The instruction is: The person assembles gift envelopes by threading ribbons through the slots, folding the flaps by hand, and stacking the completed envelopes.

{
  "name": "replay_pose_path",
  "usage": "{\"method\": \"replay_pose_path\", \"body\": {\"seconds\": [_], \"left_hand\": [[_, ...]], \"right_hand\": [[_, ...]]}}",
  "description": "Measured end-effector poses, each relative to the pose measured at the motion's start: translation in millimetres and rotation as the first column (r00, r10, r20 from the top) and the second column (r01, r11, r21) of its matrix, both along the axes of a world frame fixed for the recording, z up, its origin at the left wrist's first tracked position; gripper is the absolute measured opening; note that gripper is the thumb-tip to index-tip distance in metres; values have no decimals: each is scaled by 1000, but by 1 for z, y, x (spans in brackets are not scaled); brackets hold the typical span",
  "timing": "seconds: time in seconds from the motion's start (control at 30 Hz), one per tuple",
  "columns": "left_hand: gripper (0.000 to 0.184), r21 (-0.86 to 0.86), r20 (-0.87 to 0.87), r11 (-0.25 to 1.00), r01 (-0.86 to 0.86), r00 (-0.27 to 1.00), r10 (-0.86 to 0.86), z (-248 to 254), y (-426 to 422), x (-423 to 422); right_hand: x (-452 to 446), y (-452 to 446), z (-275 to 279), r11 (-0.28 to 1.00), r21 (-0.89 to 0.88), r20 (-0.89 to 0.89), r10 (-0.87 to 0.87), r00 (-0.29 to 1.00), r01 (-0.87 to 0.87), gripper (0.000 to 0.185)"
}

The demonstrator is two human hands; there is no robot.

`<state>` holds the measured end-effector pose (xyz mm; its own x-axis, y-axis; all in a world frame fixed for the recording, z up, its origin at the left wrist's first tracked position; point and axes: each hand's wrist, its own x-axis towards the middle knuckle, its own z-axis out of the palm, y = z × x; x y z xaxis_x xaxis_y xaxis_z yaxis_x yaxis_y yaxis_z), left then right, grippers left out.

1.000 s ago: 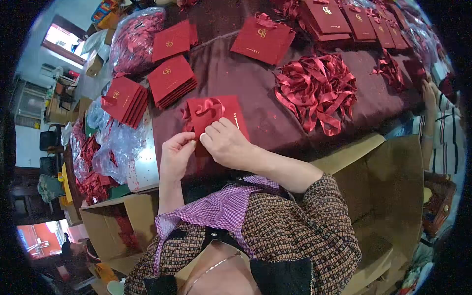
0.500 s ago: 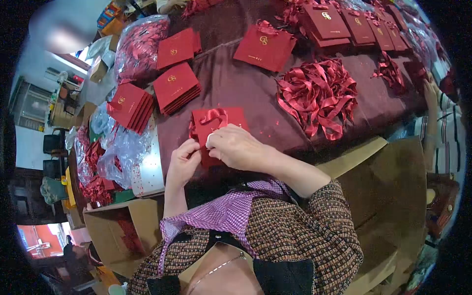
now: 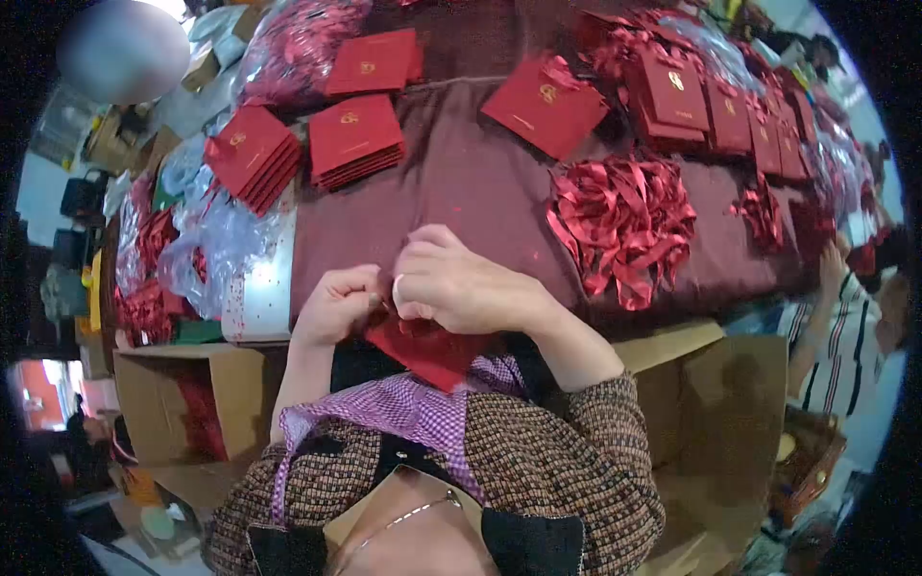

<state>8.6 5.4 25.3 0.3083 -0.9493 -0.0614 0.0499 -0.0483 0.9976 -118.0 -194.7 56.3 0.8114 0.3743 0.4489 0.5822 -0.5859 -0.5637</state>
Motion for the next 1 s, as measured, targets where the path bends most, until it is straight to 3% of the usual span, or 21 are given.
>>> {"method": "replay_pose_path", "body": {"seconds": [0.1, 0.17, 0.23, 0.33, 0.43, 0.47, 0.53, 0.57, 0.63, 0.67, 0.73, 0.77, 0.83, 0.9, 0.97, 1.0], "left_hand": [[7, 27, -435, 957, -287, 859, 270, -3, 9, 21], [9, -85, -496, 867, -492, 775, 391, -15, 22, 42], [10, -29, -526, 857, -515, 736, 425, -18, 26, 48], [11, 73, -390, 811, -581, 731, 559, -20, 24, 42], [16, 137, -50, 728, -671, 730, 682, -8, 21, 33], [22, 80, 48, 803, -591, 807, 589, -6, 24, 32], [27, 165, 35, 892, -421, 906, 421, 2, 24, 20], [29, 85, 230, 924, -372, 910, 345, -2, 21, 12], [30, 276, 354, 940, -200, 931, 94, -3, 8, 9], [29, 137, 199, 941, -309, 939, 280, 0, -1, -8], [26, 120, -45, 924, -363, 928, 370, -12, -7, -3], [22, 109, -262, 917, -384, 879, 399, -14, -8, -1], [22, 86, -320, 894, -439, 838, 442, -14, -9, 2], [21, 65, -375, 867, -493, 794, 479, -13, -10, 6], [22, 129, -420, 857, -500, 755, 504, -12, -9, 10], [22, 163, -443, 853, -496, 735, 513, -13, -10, 11]], "right_hand": [[-5, 1, 3, 995, 36, -98, 93, 991, -90, 9], [-6, -3, 2, 998, 60, -96, 23, 995, -17, 8], [-1, -5, 0, 991, 81, -2, -107, 994, 107, 8], [9, -11, -1, 967, 176, -15, -186, 982, 186, 5], [13, -14, -4, 925, 157, -80, -337, 938, 345, 8], [15, -14, -4, 901, 205, -158, -356, 921, 383, 8], [22, -16, -10, 849, 267, -259, -393, 882, 456, 6], [26, -16, -13, 834, 262, -298, -409, 863, 486, 6], [34, -15, -19, 806, 202, -422, -441, 792, 557, 7], [37, -12, -26, 805, 201, -434, -438, 787, 559, 7], [44, -5, -35, 758, 362, -154, -525, 837, 542, 20], [40, -7, -31, 789, 268, -107, -547, 830, 554, 43], [28, -9, -13, 884, 33, 119, -467, 876, 466, 55], [12, -7, -12, 957, -104, 86, -261, 961, 269, 86], [-4, 15, 0, 917, -348, -103, -246, 964, 197, 94], [-9, 22, 0, 888, -408, -110, -277, 955, 210, 87]]}}
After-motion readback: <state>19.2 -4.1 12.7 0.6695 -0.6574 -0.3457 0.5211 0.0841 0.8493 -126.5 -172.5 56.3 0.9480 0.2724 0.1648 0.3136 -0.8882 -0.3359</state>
